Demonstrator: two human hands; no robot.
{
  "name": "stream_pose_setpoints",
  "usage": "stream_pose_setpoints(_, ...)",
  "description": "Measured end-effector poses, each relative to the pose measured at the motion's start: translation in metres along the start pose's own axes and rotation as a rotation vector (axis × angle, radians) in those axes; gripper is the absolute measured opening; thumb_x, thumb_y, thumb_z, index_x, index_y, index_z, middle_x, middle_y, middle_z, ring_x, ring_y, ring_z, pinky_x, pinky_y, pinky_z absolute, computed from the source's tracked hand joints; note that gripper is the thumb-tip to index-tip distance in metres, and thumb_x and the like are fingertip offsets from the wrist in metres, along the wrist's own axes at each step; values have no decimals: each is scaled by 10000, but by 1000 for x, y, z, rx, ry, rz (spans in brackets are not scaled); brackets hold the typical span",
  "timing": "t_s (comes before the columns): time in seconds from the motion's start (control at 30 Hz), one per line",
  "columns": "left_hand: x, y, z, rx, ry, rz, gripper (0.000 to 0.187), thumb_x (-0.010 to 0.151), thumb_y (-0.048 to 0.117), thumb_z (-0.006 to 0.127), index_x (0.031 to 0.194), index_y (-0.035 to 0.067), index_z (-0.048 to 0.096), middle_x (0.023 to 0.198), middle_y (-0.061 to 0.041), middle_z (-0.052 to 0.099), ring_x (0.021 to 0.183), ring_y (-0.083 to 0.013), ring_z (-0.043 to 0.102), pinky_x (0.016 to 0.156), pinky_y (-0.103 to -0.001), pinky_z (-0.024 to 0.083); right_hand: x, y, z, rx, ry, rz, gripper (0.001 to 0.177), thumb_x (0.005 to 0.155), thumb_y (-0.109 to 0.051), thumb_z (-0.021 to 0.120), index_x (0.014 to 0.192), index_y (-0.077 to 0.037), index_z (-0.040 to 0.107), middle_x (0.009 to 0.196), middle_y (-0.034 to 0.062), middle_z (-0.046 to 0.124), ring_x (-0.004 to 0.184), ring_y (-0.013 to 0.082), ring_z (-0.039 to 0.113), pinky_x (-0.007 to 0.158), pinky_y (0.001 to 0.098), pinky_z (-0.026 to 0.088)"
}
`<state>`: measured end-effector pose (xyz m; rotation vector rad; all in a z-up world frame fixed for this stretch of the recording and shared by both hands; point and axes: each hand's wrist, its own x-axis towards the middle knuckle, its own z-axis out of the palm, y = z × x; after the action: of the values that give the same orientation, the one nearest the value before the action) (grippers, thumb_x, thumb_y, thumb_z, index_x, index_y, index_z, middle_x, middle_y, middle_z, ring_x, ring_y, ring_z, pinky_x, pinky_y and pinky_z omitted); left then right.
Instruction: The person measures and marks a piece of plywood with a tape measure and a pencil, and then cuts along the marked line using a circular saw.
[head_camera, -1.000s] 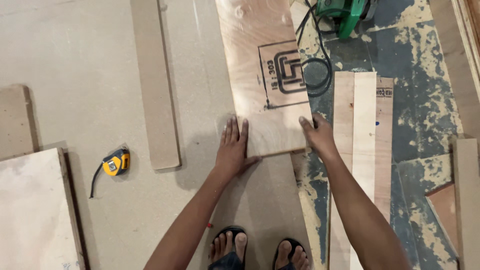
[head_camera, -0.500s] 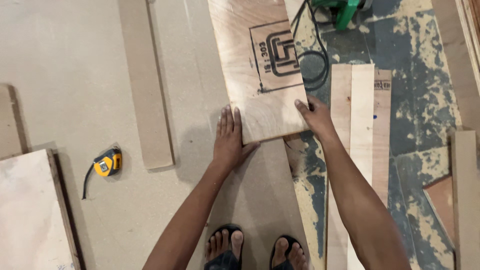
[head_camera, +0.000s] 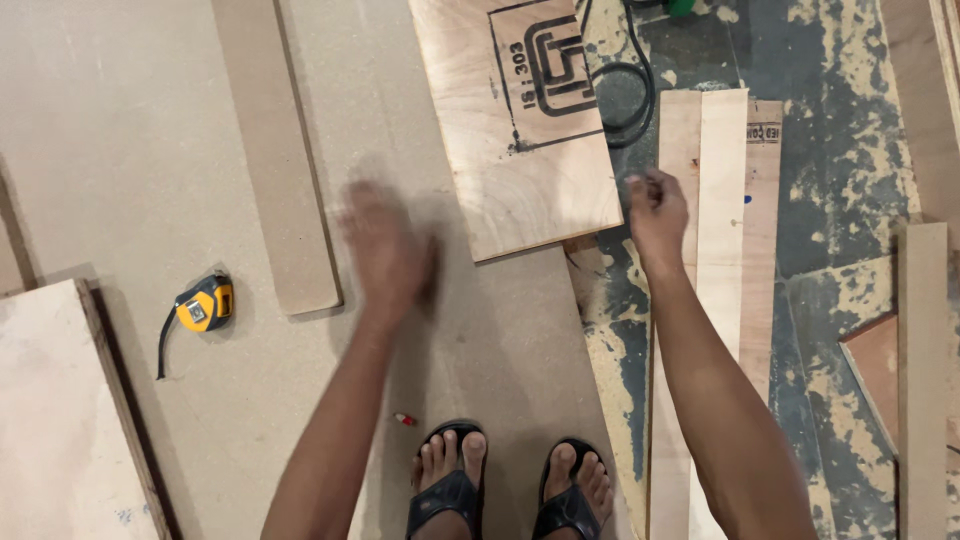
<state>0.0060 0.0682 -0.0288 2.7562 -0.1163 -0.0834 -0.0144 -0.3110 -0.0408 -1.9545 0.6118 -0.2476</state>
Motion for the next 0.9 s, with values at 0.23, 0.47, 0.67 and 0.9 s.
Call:
stream_pose_setpoints(0.23, -7, -74, -67, -58, -53, -659, 1162, 816, 543, 770, 1565, -129, 188, 1512, -356, 363, 1445, -501, 348, 1219, -571, 342, -52, -32, 13, 110, 161, -335, 215, 1087, -104, 635, 1259, 26, 640, 1032, 31, 653, 872, 112, 575, 799, 252, 505)
stream_pose_setpoints(0.47, -20, 5, -40, -607, -161, -636, 1062, 764, 503, 833, 1429, -115, 281, 1306, -347, 514, 1112, -391, 636, 881, -429, 591, -149, -68, 98, 386, -762, 227, 452, 939, -236, 647, 1330, -39, 535, 1180, 55, 672, 949, 157, 672, 759, 316, 589)
stream_pose_setpoints(0.67, -40, 62, -27, -884, -136, -449, 610, 969, 481, 647, 1012, -124, 710, 793, -228, 747, 664, -252, 712, 614, -373, 562, -133, -102, 92, 166, -699, 142, 534, 978, -459, 641, 1145, 42, 720, 927, 85, 744, 821, 176, 660, 731, 342, 546)
stream_pose_setpoints(0.9, -50, 101, -23, -969, 104, -106, 490, 998, 370, 657, 1123, -104, 662, 933, -188, 766, 823, -209, 749, 723, -344, 575, -131, -129, 41, -249, -456, -33, 617, 912, -560, 675, 1048, 39, 731, 866, 214, 732, 769, 280, 732, 740, 390, 546)
